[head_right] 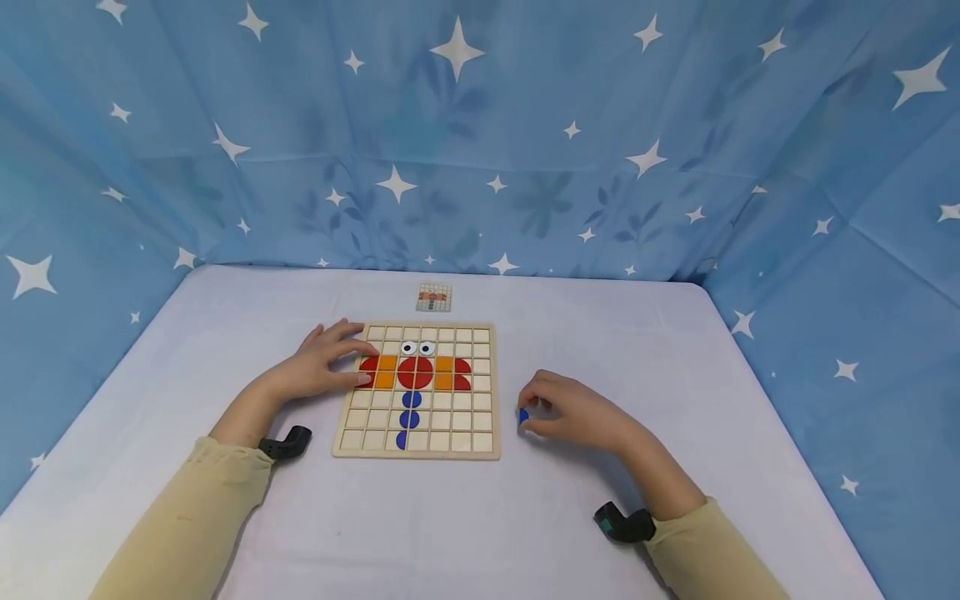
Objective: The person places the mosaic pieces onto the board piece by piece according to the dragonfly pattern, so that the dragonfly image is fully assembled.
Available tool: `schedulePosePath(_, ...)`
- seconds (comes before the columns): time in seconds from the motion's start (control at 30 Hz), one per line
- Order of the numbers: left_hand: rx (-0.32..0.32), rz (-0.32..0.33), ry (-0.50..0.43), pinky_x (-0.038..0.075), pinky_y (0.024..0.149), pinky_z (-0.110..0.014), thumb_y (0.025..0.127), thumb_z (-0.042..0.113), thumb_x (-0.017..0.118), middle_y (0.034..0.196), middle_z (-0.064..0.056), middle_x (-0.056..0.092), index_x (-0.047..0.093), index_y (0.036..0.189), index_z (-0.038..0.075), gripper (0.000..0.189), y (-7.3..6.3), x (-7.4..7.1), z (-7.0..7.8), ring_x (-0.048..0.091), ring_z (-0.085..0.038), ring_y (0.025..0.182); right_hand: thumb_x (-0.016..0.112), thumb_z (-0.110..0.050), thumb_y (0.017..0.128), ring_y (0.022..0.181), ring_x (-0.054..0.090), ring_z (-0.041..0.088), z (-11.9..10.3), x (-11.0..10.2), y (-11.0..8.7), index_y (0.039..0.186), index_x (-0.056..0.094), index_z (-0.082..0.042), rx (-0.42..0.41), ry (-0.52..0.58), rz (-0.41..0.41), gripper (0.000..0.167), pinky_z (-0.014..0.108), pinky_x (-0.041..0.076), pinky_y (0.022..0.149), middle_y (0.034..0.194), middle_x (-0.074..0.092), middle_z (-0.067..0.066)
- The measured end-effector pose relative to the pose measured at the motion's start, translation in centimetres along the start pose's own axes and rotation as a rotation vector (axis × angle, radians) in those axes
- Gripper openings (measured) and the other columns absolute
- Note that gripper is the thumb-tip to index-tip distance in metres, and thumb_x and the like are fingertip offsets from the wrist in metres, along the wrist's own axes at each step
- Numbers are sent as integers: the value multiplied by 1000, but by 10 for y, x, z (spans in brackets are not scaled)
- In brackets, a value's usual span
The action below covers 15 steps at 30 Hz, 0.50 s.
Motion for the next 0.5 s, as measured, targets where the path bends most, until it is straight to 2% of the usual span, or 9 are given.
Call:
schedulePosePath(0.33,0,7,-14,-4,123,-59,87,53,70,160,-11,31,64,125,37,42,-4,1,1,11,-40,153,71,-28,91,76,53,6,-51,25,50,106,63,-25,6,1,-109,17,22,47,67,80,54,-14)
schedulePosePath(0.5,15,12,-5,-3,123,-59,88,53,69,160,-10,31,63,126,38,41,-3,-1,3,11,-40,153,71,-32,91,69,51,3,-71,40,72,105,64,-24,-9,-11,-127,17,21,45,62,73,52,-14)
Point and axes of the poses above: each hand's wrist, its own y-axis towards the middle knuckle, its own x-axis out of the palm, z = x × y, the point moved 9 cm from there along y, towards the middle knuckle
